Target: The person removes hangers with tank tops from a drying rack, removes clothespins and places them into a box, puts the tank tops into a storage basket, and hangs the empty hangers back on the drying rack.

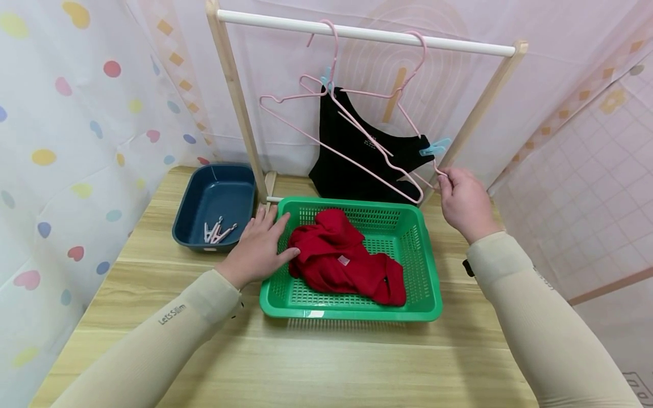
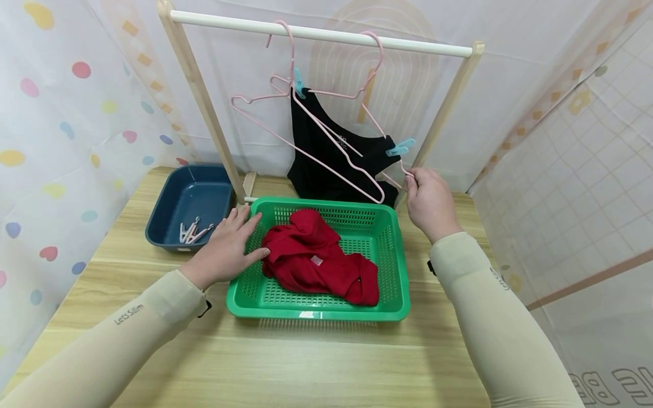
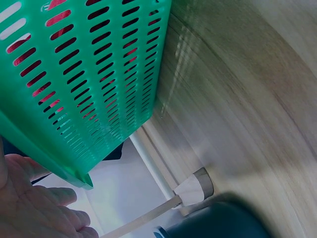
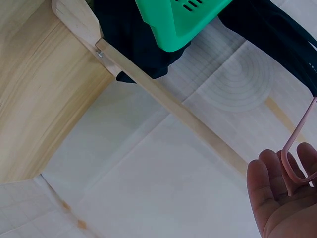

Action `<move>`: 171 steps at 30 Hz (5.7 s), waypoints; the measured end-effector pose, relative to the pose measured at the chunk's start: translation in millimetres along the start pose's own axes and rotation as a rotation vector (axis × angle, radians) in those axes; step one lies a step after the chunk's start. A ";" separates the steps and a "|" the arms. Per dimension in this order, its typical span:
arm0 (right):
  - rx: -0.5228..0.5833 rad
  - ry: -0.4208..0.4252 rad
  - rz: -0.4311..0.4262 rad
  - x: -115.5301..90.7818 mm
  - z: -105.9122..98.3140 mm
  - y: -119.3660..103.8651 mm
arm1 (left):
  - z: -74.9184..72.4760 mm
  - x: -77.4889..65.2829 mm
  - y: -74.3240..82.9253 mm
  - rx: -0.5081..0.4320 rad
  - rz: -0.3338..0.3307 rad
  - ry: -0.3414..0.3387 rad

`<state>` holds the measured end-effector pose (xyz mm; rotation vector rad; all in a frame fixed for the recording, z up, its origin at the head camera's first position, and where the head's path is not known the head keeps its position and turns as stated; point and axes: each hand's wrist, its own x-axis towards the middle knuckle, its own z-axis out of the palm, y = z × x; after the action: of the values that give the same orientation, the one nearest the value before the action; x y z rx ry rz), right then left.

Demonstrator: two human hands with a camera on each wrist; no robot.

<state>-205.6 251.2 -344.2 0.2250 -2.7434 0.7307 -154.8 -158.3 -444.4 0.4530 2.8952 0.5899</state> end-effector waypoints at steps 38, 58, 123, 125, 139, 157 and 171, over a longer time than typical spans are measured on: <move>0.107 0.004 0.057 -1.8 5.5 -1.0 | 0.0 -0.8 -1.6 -0.010 -0.012 0.012; 0.191 0.139 0.051 -5.7 10.0 -2.3 | 1.6 -1.8 -1.3 -0.012 -0.022 -0.009; 0.271 0.307 0.133 -68.2 0.2 31.4 | 0.6 -7.3 -2.3 0.000 0.002 0.025; 0.273 0.303 0.142 -71.0 1.1 32.8 | 0.7 -7.6 -2.1 -0.002 0.002 0.023; 0.283 0.301 0.199 -92.2 9.7 40.2 | 0.7 -8.9 -0.3 -0.005 -0.005 0.007; 0.257 0.256 0.272 -121.9 26.0 49.8 | 4.5 -7.8 -3.0 -0.014 -0.009 0.016; 0.378 0.230 0.264 -137.1 44.2 54.9 | 6.7 -7.7 -4.7 -0.034 -0.033 0.000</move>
<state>-98.9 286.2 -449.8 -0.1412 -2.4228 1.2606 -147.4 -162.5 -451.8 0.3992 2.8819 0.6331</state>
